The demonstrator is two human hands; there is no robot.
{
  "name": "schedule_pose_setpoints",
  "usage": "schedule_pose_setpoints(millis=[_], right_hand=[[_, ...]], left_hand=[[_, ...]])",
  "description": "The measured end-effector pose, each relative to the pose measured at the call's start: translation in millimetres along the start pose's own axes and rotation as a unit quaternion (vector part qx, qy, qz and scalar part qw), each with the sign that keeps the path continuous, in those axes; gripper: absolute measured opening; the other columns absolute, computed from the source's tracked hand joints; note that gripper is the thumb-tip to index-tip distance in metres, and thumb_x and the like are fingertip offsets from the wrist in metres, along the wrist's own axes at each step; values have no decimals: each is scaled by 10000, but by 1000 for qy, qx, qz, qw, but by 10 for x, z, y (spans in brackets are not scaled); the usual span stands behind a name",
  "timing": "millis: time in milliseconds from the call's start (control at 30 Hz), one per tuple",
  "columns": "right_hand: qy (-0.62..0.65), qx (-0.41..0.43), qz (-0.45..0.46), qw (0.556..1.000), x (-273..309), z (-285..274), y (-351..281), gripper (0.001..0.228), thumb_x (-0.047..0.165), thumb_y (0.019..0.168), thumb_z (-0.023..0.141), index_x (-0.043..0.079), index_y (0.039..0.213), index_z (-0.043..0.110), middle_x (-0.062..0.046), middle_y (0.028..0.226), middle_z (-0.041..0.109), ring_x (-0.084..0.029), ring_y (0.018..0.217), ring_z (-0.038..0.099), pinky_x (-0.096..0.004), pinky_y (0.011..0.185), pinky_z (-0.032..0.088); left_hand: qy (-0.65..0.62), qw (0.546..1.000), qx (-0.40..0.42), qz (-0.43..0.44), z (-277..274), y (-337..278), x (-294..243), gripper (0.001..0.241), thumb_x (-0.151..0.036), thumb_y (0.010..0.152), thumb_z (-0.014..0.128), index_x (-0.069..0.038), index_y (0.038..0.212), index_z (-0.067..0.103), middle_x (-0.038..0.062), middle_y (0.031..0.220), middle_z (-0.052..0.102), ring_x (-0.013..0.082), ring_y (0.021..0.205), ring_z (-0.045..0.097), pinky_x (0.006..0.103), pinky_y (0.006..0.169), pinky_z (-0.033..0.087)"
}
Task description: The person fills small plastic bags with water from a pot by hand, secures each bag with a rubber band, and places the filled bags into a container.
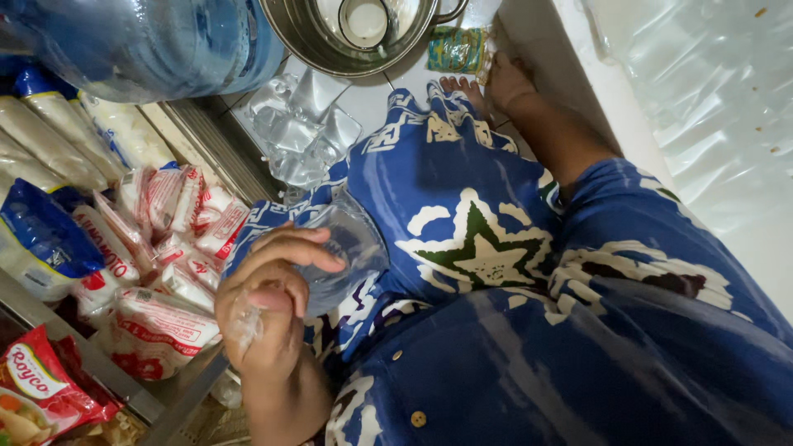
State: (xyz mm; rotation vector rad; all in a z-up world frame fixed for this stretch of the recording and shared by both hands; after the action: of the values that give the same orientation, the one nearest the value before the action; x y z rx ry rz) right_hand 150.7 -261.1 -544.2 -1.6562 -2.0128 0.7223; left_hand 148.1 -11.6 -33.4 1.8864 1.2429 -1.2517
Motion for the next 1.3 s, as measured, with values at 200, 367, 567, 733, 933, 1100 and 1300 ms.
schedule_pose_setpoints(millis=[200,367,567,733,933,1100,1300], right_hand=[[71,-101,74,990,-157,-308,-241,226,197,902,579,169,828,790,-46,816,757,-237,915,692,-406,831,561],[431,-429,130,783,-545,-1053,-894,117,41,797,571,57,802,687,-166,776,708,-302,673,627,-485,601,415],[672,-380,19,636,-650,-1650,-1366,186,-4,971,685,63,1137,635,-36,935,723,-122,865,694,-272,827,612],[731,-415,-87,534,-412,-2682,-2474,161,48,981,764,73,1091,649,-48,944,653,-119,844,665,-220,790,591],[712,-402,-197,540,329,-3274,-3560,194,60,989,743,18,1087,581,-119,949,652,-172,852,647,-281,847,571],[705,-369,-232,560,743,-3333,-3872,159,28,971,721,12,1062,592,-136,998,618,-193,861,659,-271,861,596],[616,-384,-248,641,970,-3349,-3954,101,-16,1006,691,13,1072,620,-142,1020,631,-207,968,623,-276,899,512]], left_hand=[[-12,1000,-2,28,30,-46,-78,694,-520,1122,268,-118,575,413,134,838,706,319,1011,704,470,1045,477],[-61,997,-10,37,65,-182,-204,661,-494,1115,301,-113,587,414,164,857,707,327,1011,692,465,1043,490],[-90,992,-10,85,50,-396,-429,654,-511,1098,338,-109,594,450,138,897,726,316,1056,709,442,1052,494],[-134,983,-12,122,100,-538,-539,474,-337,1044,354,-119,628,423,148,979,729,332,1107,704,464,1075,506],[-247,959,-13,135,278,-610,-575,372,-143,1019,432,-66,660,493,202,1300,626,304,1190,638,433,1076,510],[-232,959,-8,163,372,-664,-592,412,-146,1081,398,-63,696,521,184,1477,497,405,1377,574,523,1202,495],[-203,971,-14,128,465,-646,-511,450,-496,1076,377,-98,1071,585,-16,839,516,96,677,508,264,734,431]])
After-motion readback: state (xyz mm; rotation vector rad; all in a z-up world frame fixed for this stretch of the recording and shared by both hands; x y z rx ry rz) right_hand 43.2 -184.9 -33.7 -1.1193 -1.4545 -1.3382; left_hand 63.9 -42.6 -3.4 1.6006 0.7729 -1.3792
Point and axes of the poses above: each hand's wrist, its own y-axis towards the middle knuckle, its own z-axis out of the palm, x = y × z, the point moved 10 cm from there along y, towards the middle knuckle
